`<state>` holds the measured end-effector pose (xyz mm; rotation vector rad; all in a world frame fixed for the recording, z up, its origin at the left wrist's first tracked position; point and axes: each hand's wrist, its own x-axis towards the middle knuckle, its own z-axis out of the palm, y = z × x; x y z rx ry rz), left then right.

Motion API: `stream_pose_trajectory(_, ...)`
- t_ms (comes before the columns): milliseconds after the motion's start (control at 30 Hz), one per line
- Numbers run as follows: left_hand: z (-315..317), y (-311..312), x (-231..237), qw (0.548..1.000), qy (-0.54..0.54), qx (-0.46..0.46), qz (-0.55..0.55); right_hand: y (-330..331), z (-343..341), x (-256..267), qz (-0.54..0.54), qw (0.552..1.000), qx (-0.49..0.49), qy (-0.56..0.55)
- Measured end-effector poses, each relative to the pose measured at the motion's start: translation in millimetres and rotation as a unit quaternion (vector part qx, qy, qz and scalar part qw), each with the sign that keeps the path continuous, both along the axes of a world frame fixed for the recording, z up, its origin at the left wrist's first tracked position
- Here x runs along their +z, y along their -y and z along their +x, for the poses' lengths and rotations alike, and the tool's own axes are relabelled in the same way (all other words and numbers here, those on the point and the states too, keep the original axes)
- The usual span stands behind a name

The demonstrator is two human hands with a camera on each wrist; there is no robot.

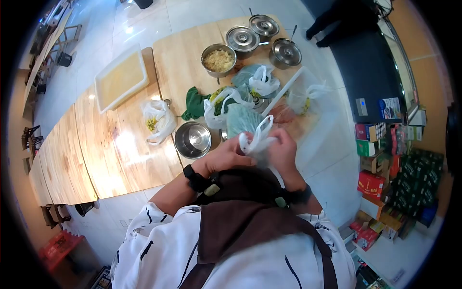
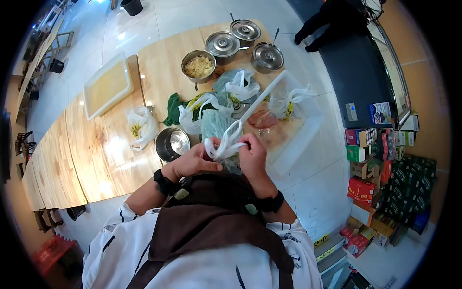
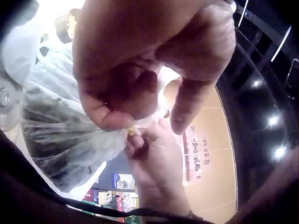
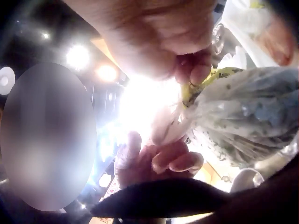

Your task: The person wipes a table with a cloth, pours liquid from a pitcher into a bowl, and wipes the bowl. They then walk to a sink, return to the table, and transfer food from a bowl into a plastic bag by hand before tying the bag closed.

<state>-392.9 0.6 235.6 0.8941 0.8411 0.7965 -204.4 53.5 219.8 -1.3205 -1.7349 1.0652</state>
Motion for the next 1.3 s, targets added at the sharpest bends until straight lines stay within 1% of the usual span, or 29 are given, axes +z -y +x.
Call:
stream_pose_trajectory(33, -0.5, 4.1, 2.2, 1.000, 0.001, 0.000, -0.002, 4.9, 0.0, -1.9, -0.021, 1.000, 0.001, -0.016)
stream_pose_trajectory(67, -0.6, 9.1, 5.9, 0.993, 0.102, 0.042, -0.048, 9.2, -4.6, 10.8, -0.152, 0.985, -0.032, -0.074)
stream_pose_trajectory(100, -1.8, 13.6, 6.7, 0.971, 0.201, 0.083, -0.093, 13.3, -5.1, 15.3, -0.154, 0.985, -0.036, -0.072)
stream_pose_trajectory(133, -4.6, 17.5, 2.1, 0.965, 0.223, 0.081, -0.116, 15.4, -3.2, 18.1, -0.272, 0.936, -0.024, -0.221)
stream_pose_trajectory(167, -6.1, 21.1, -5.6, 0.964, 0.225, 0.077, -0.119, 18.9, -1.0, 20.1, -0.379, 0.852, -0.014, -0.361)
stream_pose_trajectory(200, -6.5, 25.8, -15.0, 0.971, 0.192, 0.079, -0.114, 24.7, 0.7, 22.4, -0.417, 0.832, 0.002, -0.366)
stream_pose_trajectory(233, -6.2, 29.5, -23.2, 0.978, 0.159, 0.079, -0.108, 29.4, 3.2, 20.8, -0.417, 0.832, -0.005, -0.365)
stream_pose_trajectory(267, -4.4, 32.2, -29.2, 0.977, 0.163, 0.075, -0.111, 32.6, 6.0, 19.7, -0.397, 0.873, 0.072, -0.272)
stream_pose_trajectory(300, -1.0, 35.2, -34.5, 0.983, 0.122, 0.100, -0.097, 35.8, 7.6, 20.4, -0.373, 0.899, 0.149, -0.174)
stream_pose_trajectory(333, 2.6, 39.1, -40.4, 0.985, 0.080, 0.126, -0.083, 40.5, 5.7, 22.1, -0.391, 0.898, 0.130, -0.154)
stream_pose_trajectory(367, 5.3, 44.2, -49.1, 0.985, 0.083, 0.126, -0.086, 43.8, 4.4, 20.4, -0.394, 0.897, 0.128, -0.152)
stream_pose_trajectory(400, 7.2, 50.0, -58.7, 0.986, 0.064, 0.126, -0.086, 46.4, 3.5, 17.7, -0.285, 0.942, 0.176, -0.034)
stream_pose_trajectory(433, 8.7, 54.6, -66.2, 0.987, 0.045, 0.126, -0.084, 47.9, 1.5, 14.6, -0.165, 0.958, 0.220, 0.084)
stream_pose_trajectory(467, 10.2, 56.6, -64.2, 0.989, 0.018, 0.116, -0.093, 49.6, -2.5, 9.9, -0.164, 0.962, 0.185, 0.118)
stream_pose_trajectory(600, 8.9, 59.2, -60.8, 0.986, -0.047, 0.124, -0.102, 44.9, 2.2, -13.5, -0.143, 0.967, 0.175, 0.115)
stream_pose_trajectory(667, 8.6, 63.8, -67.5, 0.973, -0.176, 0.120, -0.084, 44.9, 2.6, -25.5, -0.219, 0.974, 0.067, -0.008)
stream_pose_trajectory(700, 9.3, 65.2, -69.7, 0.972, -0.183, 0.120, -0.085, 44.5, 2.6, -34.2, -0.220, 0.973, 0.068, -0.014)
stream_pose_trajectory(767, 14.3, 70.8, -71.5, 0.978, -0.041, 0.170, -0.111, 46.4, 3.7, -50.8, -0.294, 0.950, -0.010, -0.107)
stream_pose_trajectory(900, 20.3, 73.4, -81.6, 0.964, -0.004, 0.225, -0.144, 48.0, -9.5, -72.6, -0.303, 0.949, -0.021, -0.079)
stream_pose_trajectory(933, 16.7, 75.6, -94.2, 0.962, -0.030, 0.220, -0.157, 46.4, -11.6, -74.3, -0.156, 0.985, 0.071, -0.021)
stream_pose_trajectory(967, 15.8, 73.9, -94.1, 0.961, -0.056, 0.213, -0.170, 44.2, -12.7, -74.7, -0.003, 0.987, 0.159, 0.036)
stream_pose_trajectory(1000, 20.1, 72.5, -89.1, 0.950, -0.046, 0.254, -0.177, 40.5, -11.6, -73.8, -0.036, 0.980, 0.189, 0.053)
stream_pose_trajectory(1033, 20.5, 73.3, -91.8, 0.949, -0.048, 0.254, -0.180, 38.1, -11.4, -80.6, -0.039, 0.980, 0.188, 0.052)
stream_pose_trajectory(1100, 22.0, 76.0, -97.5, 0.937, -0.051, 0.295, -0.183, 34.9, -10.9, -95.8, -0.090, 0.986, 0.141, 0.008)
stream_pose_trajectory(1133, 24.5, 77.2, -100.4, 0.923, -0.015, 0.347, -0.169, 34.9, -10.0, -101.9, -0.264, 0.955, 0.104, -0.090)
stream_pose_trajectory(1167, 25.3, 79.0, -102.1, 0.920, -0.015, 0.353, -0.171, 37.6, -11.4, -101.0, -0.266, 0.953, 0.110, -0.090)
stream_pose_trajectory(1200, 24.1, 78.8, -103.8, 0.917, -0.018, 0.358, -0.173, 39.5, -14.6, -100.2, -0.333, 0.916, 0.088, -0.205)
stream_pose_trajectory(1233, 23.2, 79.0, -105.8, 0.915, -0.021, 0.363, -0.176, 41.5, -16.6, -99.4, -0.395, 0.860, 0.063, -0.316)
stream_pose_trajectory(1300, 21.8, 81.1, -108.5, 0.893, 0.024, 0.406, -0.192, 45.3, -18.4, -91.2, -0.430, 0.840, 0.094, -0.317)
